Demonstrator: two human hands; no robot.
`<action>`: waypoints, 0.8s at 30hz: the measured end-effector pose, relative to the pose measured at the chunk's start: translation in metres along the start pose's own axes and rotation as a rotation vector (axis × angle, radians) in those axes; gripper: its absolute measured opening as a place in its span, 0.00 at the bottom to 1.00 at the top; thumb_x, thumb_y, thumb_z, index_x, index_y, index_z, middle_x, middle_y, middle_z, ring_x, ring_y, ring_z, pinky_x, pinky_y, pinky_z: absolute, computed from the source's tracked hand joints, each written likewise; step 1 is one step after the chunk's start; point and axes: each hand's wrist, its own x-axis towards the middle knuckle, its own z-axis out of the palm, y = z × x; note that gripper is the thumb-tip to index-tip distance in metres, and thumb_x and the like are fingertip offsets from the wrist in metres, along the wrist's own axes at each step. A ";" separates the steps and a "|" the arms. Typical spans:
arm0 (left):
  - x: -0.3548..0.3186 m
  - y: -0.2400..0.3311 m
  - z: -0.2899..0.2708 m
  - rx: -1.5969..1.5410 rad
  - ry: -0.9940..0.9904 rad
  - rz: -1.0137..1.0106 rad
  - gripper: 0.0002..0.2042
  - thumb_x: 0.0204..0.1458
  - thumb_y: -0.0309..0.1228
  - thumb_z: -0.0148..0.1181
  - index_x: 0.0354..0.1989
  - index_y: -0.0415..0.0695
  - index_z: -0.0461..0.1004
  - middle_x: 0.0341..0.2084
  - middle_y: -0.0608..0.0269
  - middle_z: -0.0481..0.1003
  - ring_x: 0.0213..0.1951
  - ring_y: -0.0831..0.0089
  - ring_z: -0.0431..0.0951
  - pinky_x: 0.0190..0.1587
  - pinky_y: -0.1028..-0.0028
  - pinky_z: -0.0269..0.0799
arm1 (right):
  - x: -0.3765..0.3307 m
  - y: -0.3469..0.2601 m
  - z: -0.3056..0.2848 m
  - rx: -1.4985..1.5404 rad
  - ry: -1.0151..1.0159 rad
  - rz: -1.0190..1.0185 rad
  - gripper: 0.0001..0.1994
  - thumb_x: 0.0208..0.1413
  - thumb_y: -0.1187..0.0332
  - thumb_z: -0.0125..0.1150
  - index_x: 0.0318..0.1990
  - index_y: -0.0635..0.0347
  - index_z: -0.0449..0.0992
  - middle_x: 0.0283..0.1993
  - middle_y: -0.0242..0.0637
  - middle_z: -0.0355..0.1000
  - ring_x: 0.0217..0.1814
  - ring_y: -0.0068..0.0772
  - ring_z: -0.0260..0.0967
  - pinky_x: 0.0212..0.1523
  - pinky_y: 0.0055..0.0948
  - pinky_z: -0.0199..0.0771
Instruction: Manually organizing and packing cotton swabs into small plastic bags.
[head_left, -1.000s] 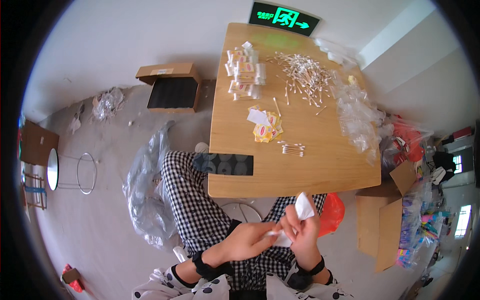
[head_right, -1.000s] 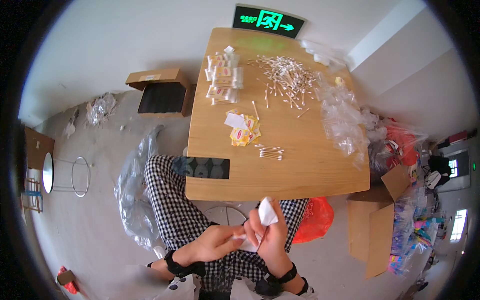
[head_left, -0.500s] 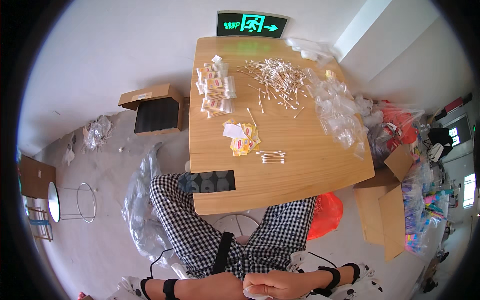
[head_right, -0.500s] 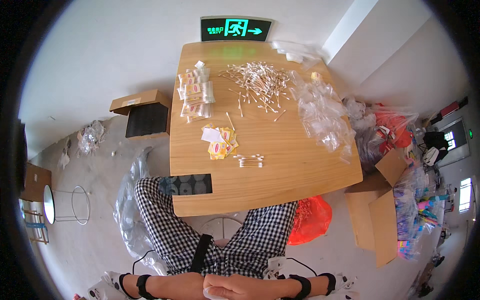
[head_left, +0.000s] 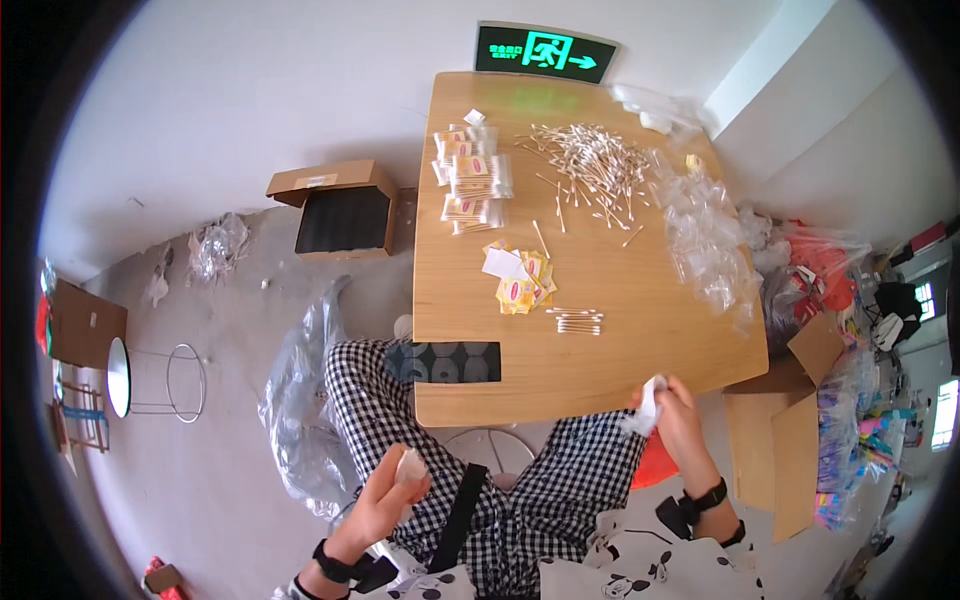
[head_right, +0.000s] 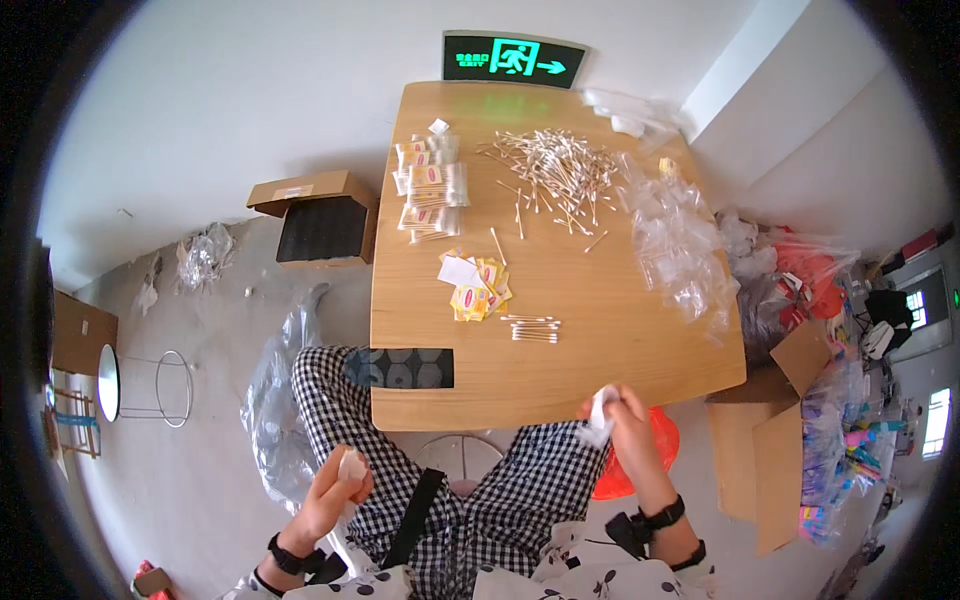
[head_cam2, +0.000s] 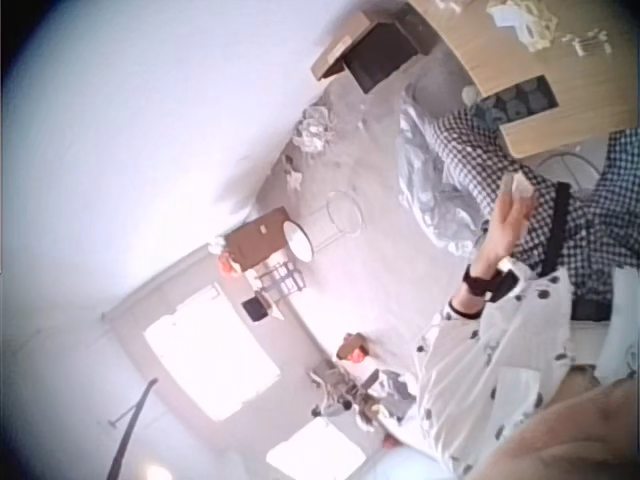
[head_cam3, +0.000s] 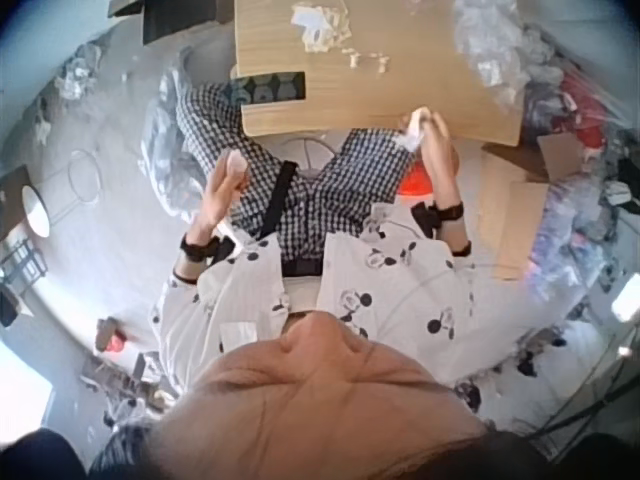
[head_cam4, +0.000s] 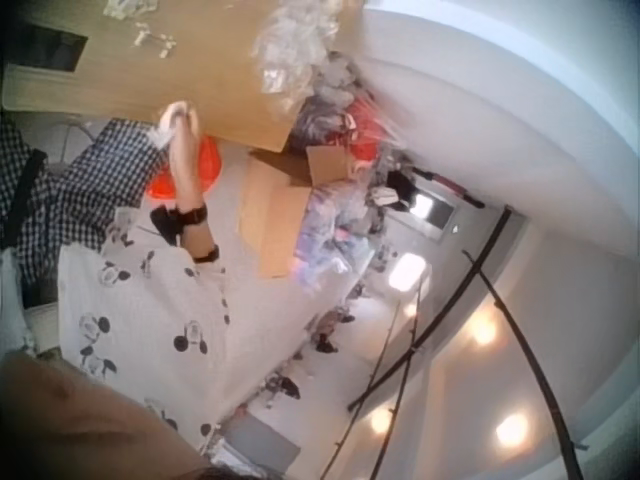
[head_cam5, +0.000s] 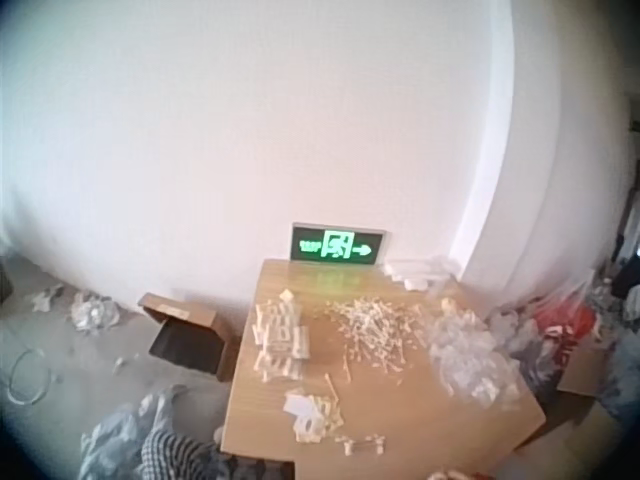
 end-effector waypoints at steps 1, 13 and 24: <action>0.002 -0.007 -0.001 -0.188 0.006 0.034 0.05 0.57 0.25 0.49 0.40 0.37 0.65 0.33 0.63 0.67 0.32 0.77 0.65 0.39 0.78 0.63 | 0.010 -0.003 0.006 -0.003 -0.014 0.001 0.08 0.58 0.76 0.43 0.41 0.63 0.70 0.35 0.41 0.73 0.34 0.29 0.70 0.36 0.26 0.70; 0.075 0.042 0.015 -0.190 0.539 0.215 0.08 0.50 0.27 0.64 0.35 0.39 0.74 0.26 0.70 0.75 0.27 0.84 0.72 0.29 0.81 0.68 | 0.238 -0.098 0.116 0.356 -0.336 -0.215 0.07 0.57 0.77 0.49 0.40 0.68 0.73 0.40 0.40 0.74 0.42 0.29 0.73 0.43 0.26 0.74; 0.110 0.018 -0.023 -0.377 0.683 0.110 0.05 0.48 0.23 0.61 0.24 0.39 0.72 0.23 0.73 0.64 0.27 0.85 0.65 0.30 0.81 0.61 | 0.348 -0.151 0.209 -0.409 -0.165 -0.835 0.18 0.54 0.81 0.48 0.53 0.66 0.67 0.60 0.44 0.62 0.58 0.40 0.67 0.57 0.31 0.66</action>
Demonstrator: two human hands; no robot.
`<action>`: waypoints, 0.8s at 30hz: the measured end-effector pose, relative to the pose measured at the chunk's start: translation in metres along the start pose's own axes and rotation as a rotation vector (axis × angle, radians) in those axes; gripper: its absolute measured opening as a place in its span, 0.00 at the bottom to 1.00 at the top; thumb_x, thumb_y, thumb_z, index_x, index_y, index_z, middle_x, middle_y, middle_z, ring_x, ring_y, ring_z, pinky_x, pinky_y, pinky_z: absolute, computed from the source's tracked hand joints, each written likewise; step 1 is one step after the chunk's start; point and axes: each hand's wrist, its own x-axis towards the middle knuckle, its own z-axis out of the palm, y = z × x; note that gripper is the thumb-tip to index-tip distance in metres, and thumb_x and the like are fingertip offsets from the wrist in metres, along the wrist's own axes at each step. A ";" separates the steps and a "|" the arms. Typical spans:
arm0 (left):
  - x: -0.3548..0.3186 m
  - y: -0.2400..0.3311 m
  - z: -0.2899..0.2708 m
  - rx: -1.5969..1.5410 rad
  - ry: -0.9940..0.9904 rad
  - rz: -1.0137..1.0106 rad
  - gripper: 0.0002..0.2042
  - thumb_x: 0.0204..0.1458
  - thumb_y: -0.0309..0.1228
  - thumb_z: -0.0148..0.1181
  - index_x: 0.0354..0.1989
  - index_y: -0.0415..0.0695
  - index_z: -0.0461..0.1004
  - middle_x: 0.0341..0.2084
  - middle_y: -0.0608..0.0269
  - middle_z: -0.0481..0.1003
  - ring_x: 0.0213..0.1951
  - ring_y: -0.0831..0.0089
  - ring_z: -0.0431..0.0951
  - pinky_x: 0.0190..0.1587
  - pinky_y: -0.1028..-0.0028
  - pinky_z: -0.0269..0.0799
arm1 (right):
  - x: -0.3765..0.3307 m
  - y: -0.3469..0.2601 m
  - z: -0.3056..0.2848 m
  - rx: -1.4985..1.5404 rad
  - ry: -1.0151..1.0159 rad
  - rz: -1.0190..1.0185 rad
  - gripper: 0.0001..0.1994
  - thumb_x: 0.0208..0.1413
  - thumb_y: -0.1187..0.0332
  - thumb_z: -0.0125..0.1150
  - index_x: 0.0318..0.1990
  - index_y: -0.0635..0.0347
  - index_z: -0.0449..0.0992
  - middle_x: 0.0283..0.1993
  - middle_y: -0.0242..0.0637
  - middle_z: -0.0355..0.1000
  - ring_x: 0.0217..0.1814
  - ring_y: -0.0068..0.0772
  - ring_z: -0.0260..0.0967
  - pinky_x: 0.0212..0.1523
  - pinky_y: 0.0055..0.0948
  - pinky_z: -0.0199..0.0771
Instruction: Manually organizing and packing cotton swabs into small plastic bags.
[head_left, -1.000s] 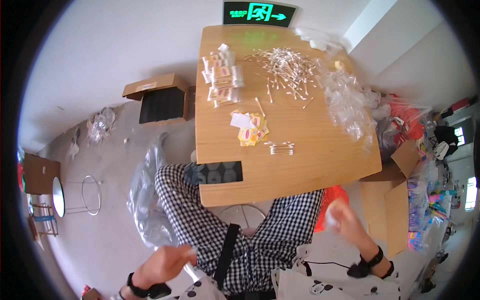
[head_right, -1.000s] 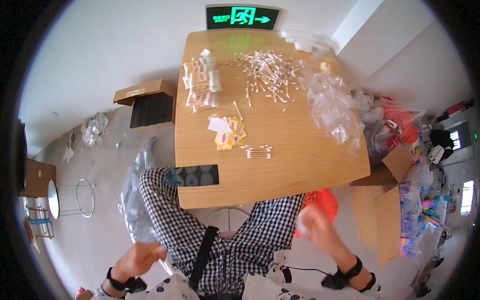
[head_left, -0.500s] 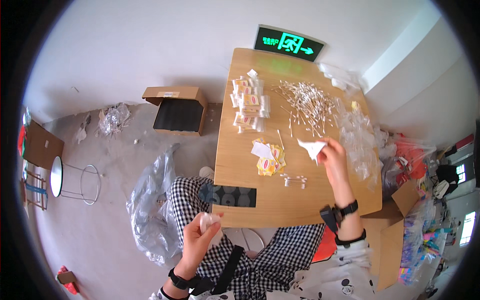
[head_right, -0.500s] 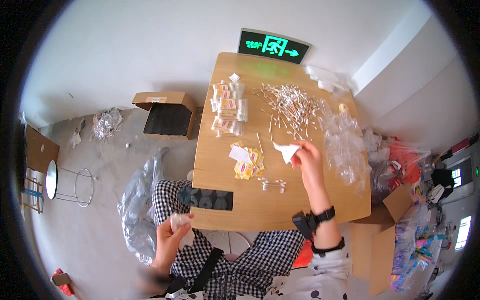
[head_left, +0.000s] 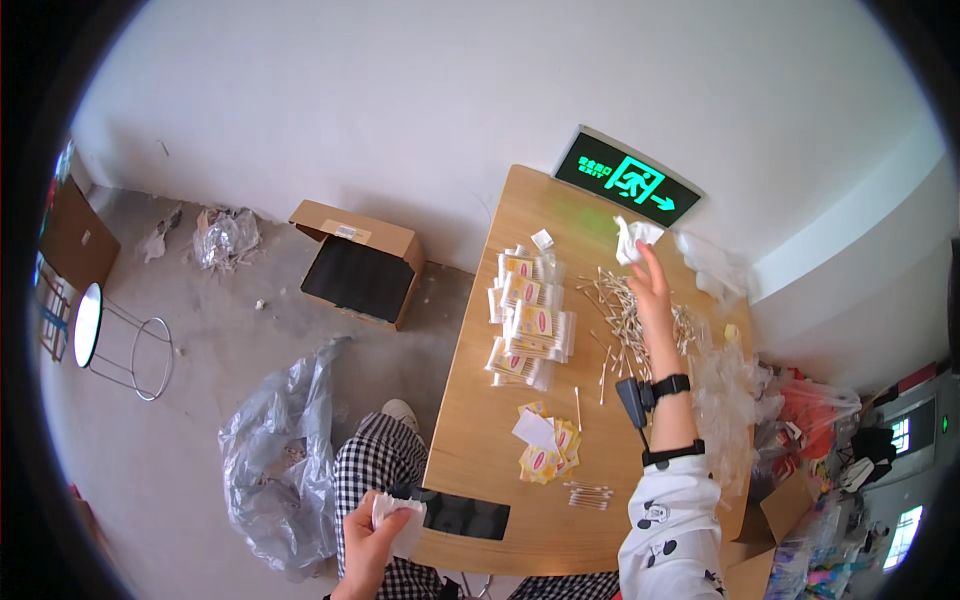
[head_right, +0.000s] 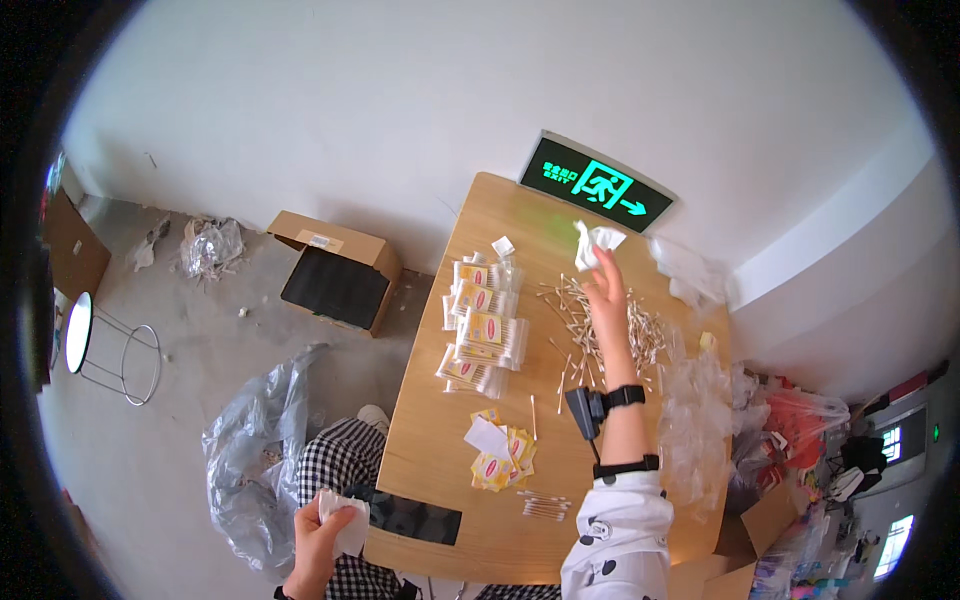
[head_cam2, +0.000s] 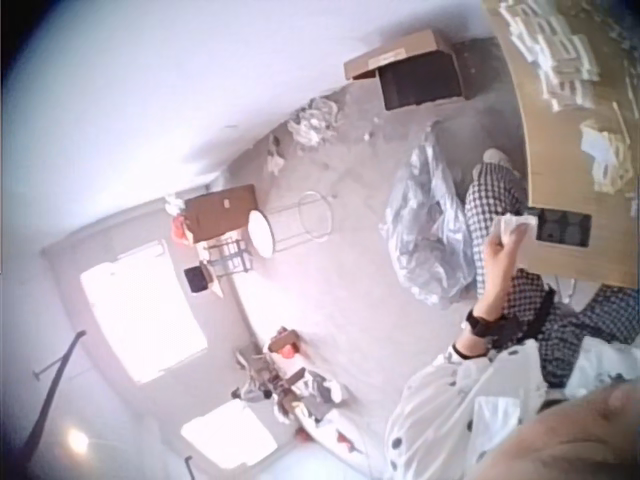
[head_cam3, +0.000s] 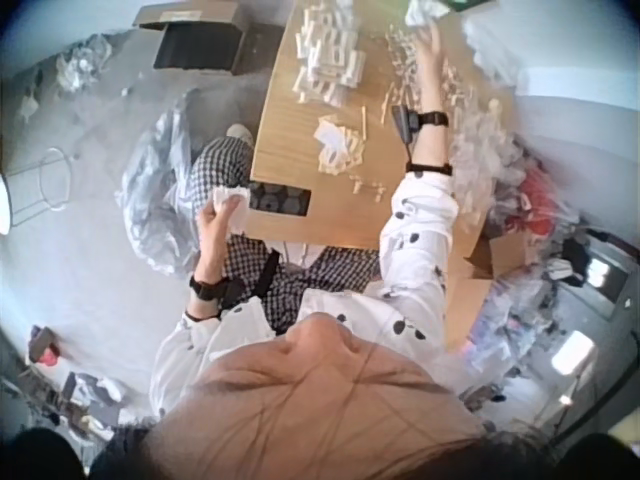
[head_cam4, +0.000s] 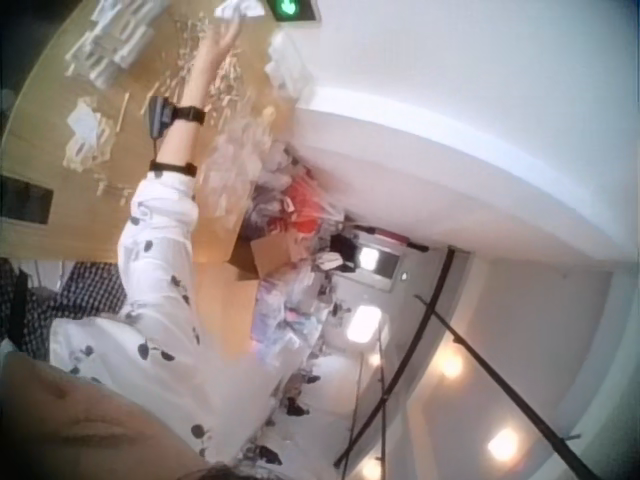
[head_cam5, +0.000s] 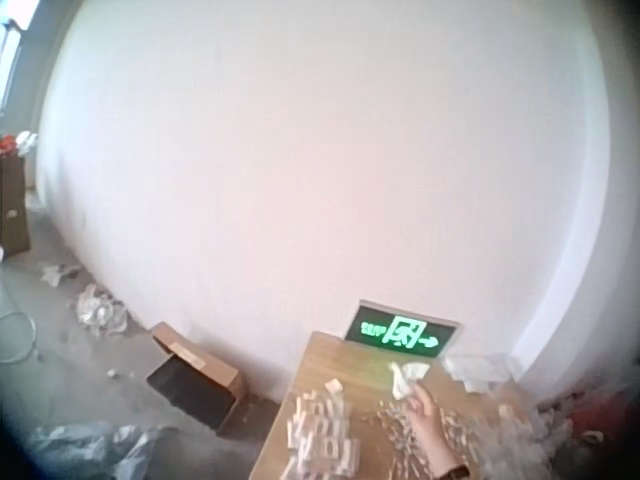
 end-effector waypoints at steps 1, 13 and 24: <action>0.003 0.000 0.002 0.016 -0.001 0.017 0.04 0.48 0.23 0.60 0.24 0.38 0.72 0.24 0.72 0.65 0.28 0.85 0.66 0.30 0.81 0.60 | 0.006 -0.001 -0.002 -0.072 -0.030 0.009 0.23 0.52 0.82 0.48 0.58 0.65 0.63 0.65 0.44 0.57 0.59 0.41 0.66 0.57 0.31 0.65; -0.019 0.021 0.060 0.114 -0.150 0.135 0.13 0.49 0.27 0.66 0.42 0.37 0.73 0.32 0.67 0.76 0.34 0.83 0.73 0.37 0.80 0.70 | -0.275 -0.158 0.030 0.295 -0.642 0.375 0.26 0.54 0.66 0.65 0.57 0.63 0.63 0.53 0.38 0.68 0.54 0.27 0.67 0.52 0.27 0.68; -0.070 0.016 -0.005 -0.426 -0.424 -0.090 0.10 0.50 0.20 0.62 0.41 0.38 0.73 0.35 0.63 0.77 0.36 0.78 0.77 0.42 0.77 0.73 | -0.366 -0.210 0.029 0.888 -0.182 0.894 0.07 0.55 0.73 0.61 0.40 0.62 0.72 0.37 0.28 0.71 0.38 0.16 0.65 0.41 0.19 0.64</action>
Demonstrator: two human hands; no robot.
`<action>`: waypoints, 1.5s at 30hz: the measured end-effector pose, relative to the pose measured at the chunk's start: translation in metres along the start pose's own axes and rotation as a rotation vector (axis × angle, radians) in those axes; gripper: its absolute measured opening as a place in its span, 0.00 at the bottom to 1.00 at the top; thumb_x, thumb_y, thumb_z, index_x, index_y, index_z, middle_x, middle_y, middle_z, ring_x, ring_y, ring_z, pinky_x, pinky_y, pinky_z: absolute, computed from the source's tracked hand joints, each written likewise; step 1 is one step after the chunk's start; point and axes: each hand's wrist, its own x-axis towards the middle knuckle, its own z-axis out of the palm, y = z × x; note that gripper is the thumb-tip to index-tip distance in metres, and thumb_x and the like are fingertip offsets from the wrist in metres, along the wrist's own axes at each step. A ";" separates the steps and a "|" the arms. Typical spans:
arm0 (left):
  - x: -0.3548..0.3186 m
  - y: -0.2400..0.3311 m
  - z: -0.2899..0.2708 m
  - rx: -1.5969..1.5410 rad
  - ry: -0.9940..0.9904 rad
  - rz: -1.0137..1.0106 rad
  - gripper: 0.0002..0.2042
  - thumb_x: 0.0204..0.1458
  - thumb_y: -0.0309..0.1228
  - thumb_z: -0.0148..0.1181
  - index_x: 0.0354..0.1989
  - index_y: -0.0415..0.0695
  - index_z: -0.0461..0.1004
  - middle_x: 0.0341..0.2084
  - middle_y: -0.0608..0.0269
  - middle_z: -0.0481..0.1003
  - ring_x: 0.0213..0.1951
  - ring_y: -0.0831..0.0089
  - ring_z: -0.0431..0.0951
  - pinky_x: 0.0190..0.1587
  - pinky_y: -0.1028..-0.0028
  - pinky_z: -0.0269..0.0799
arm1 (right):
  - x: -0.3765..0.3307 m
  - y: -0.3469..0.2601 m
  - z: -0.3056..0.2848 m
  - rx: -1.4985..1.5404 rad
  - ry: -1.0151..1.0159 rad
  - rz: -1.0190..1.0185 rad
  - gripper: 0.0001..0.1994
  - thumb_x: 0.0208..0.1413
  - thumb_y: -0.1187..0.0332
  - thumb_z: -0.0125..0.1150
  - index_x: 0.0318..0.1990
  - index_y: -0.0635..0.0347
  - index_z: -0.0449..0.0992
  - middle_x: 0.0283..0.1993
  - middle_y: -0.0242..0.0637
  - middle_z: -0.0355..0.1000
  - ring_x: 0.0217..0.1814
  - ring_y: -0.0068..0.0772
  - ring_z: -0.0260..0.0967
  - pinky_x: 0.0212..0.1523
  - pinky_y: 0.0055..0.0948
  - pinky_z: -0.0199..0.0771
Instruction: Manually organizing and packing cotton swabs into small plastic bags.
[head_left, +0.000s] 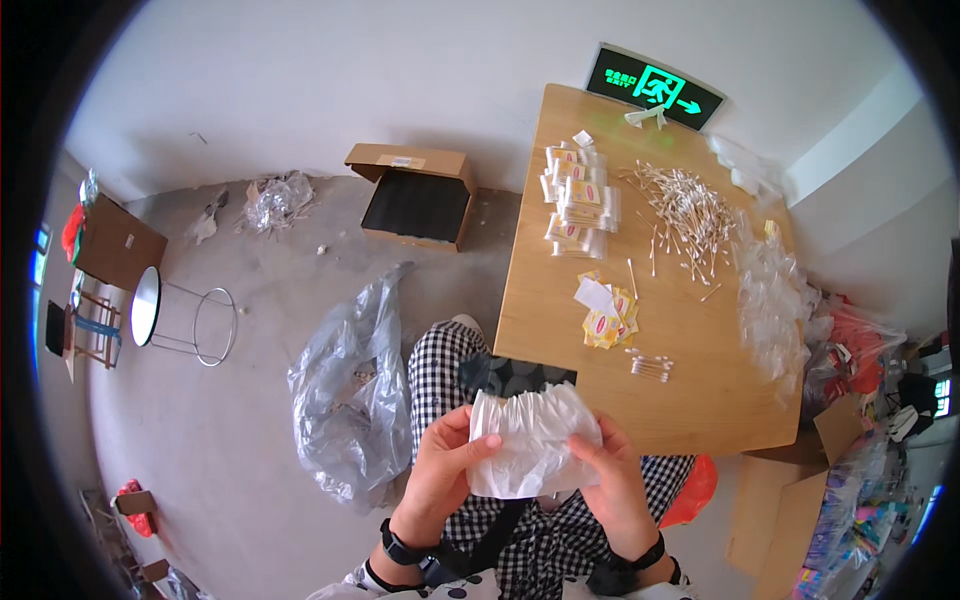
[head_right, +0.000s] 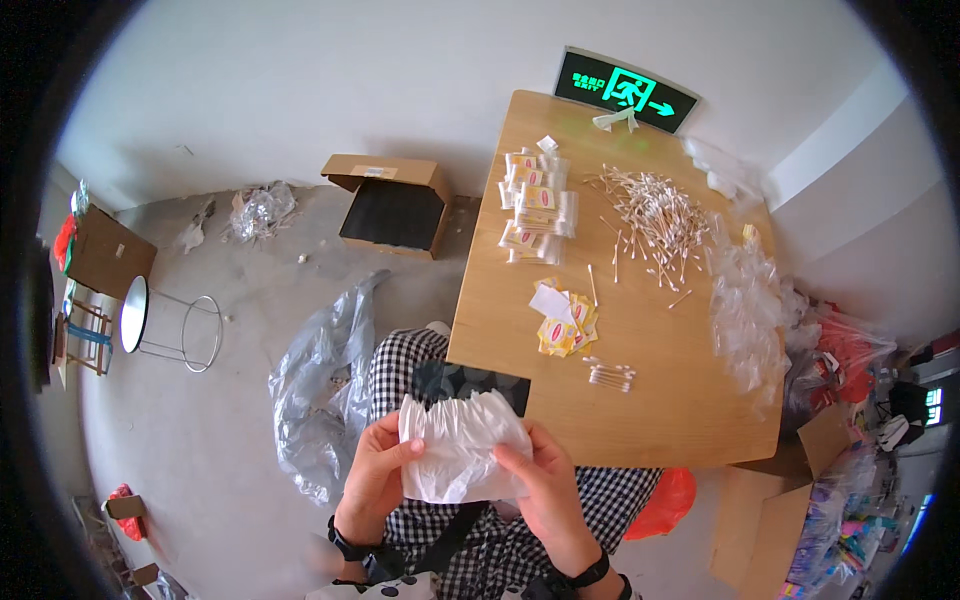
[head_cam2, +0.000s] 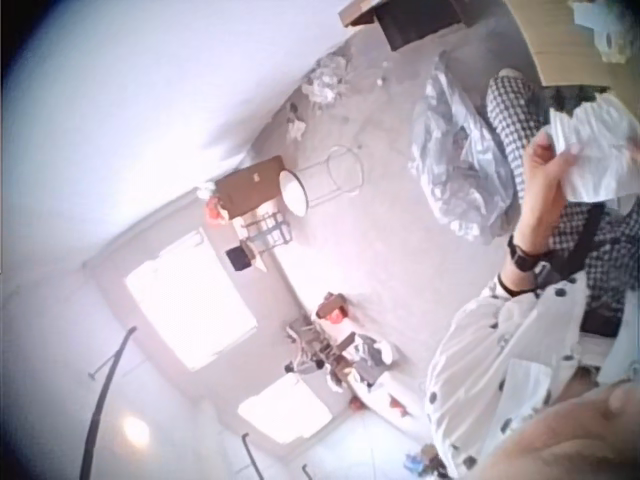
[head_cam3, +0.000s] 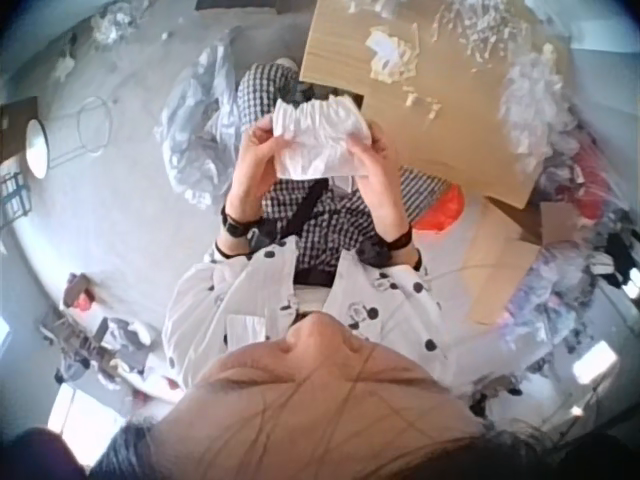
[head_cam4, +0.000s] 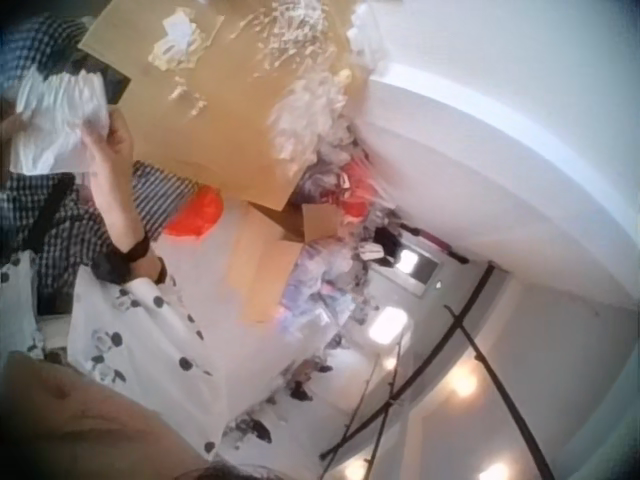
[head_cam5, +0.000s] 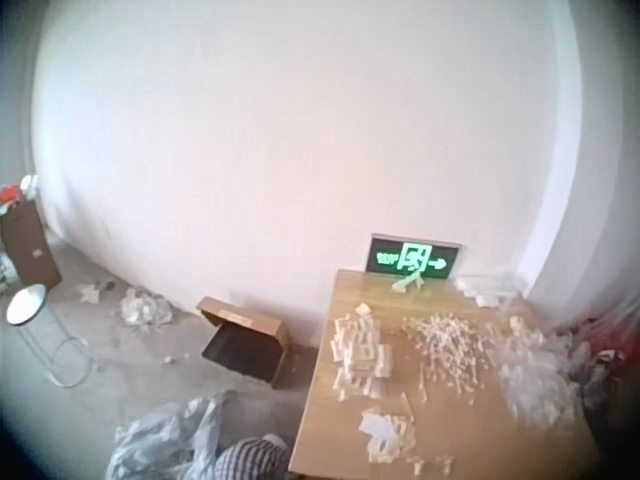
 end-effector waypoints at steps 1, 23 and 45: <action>-0.005 0.000 -0.003 0.002 0.000 0.004 0.10 0.50 0.20 0.62 0.41 0.38 0.73 0.35 0.63 0.77 0.36 0.78 0.77 0.42 0.77 0.73 | -0.004 0.000 0.004 0.007 0.037 -0.036 0.06 0.55 0.73 0.61 0.39 0.61 0.72 0.37 0.27 0.71 0.38 0.16 0.65 0.40 0.19 0.64; -0.066 0.005 0.005 0.407 -0.136 0.310 0.28 0.48 0.34 0.67 0.55 0.39 0.62 0.46 0.59 0.70 0.50 0.73 0.69 0.52 0.72 0.65 | -0.066 0.023 0.017 -0.433 -0.151 -0.145 0.11 0.59 0.68 0.58 0.45 0.67 0.74 0.37 0.30 0.72 0.38 0.14 0.65 0.38 0.16 0.65; -0.119 -0.034 0.055 -0.247 -0.222 0.643 0.11 0.47 0.26 0.61 0.38 0.40 0.67 0.30 0.55 0.75 0.35 0.66 0.77 0.40 0.68 0.73 | -0.087 -0.036 0.041 -0.096 -0.728 -0.695 0.08 0.59 0.71 0.55 0.43 0.64 0.76 0.37 0.40 0.72 0.36 0.39 0.70 0.32 0.33 0.73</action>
